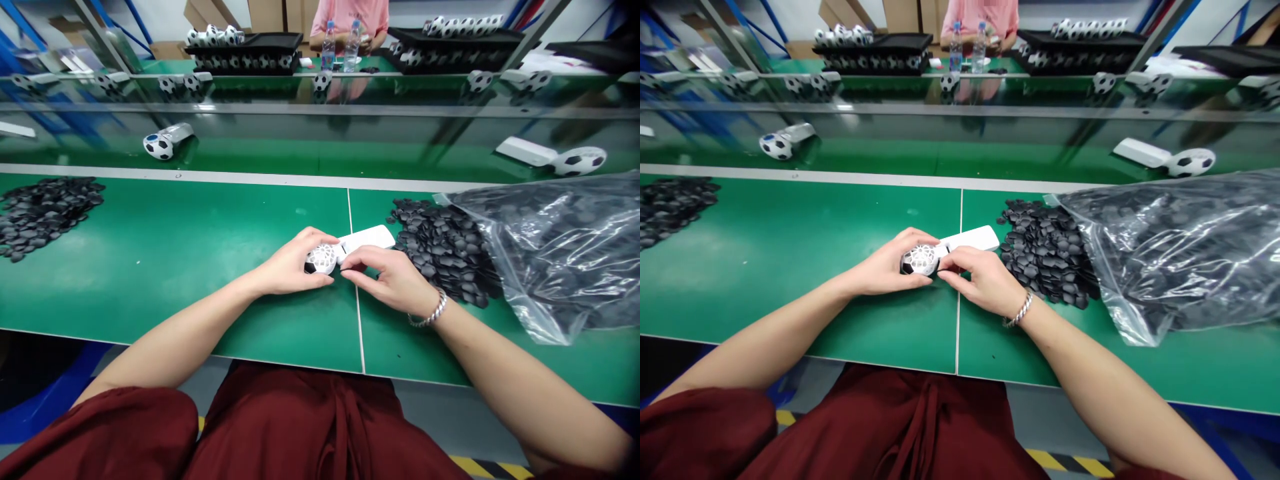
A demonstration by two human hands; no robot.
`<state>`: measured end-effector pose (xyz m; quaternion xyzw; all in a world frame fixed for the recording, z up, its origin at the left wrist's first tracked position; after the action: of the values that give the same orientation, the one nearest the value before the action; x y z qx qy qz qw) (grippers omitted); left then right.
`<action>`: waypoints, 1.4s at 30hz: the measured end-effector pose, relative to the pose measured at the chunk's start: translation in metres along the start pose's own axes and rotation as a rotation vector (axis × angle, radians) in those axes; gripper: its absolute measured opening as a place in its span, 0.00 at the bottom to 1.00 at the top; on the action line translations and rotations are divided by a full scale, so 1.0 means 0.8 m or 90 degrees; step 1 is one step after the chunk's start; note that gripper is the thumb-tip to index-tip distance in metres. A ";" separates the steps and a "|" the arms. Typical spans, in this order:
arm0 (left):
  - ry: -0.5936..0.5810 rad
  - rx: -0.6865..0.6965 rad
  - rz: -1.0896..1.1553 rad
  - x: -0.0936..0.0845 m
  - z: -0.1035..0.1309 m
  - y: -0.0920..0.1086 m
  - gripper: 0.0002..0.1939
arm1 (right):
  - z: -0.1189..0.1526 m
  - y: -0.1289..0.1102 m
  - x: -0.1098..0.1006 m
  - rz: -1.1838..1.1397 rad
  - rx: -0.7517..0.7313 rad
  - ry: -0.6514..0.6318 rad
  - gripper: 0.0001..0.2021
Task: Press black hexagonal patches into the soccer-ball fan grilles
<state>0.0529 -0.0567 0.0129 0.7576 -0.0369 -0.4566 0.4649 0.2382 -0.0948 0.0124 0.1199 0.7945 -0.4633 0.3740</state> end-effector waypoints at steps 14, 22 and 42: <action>0.019 0.008 -0.002 0.003 0.001 0.003 0.26 | -0.003 -0.003 0.012 0.005 -0.014 0.028 0.05; 0.035 0.004 0.003 0.005 0.001 0.006 0.24 | -0.005 -0.003 0.015 0.018 -0.005 0.057 0.03; 0.061 -0.040 -0.011 0.007 -0.002 0.009 0.22 | -0.009 0.009 0.016 0.013 0.109 0.129 0.10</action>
<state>0.0598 -0.0620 0.0148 0.7640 0.0062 -0.4245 0.4858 0.2298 -0.0870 0.0007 0.2054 0.7846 -0.5111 0.2847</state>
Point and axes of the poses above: each hand's wrist, its own z-axis away from the middle knuckle, its own x-axis out of the palm, y = z × x, the point moved 2 cm from there along -z, towards the middle knuckle, and after that the axes turned 3 degrees about x, right-handed, at the moved point
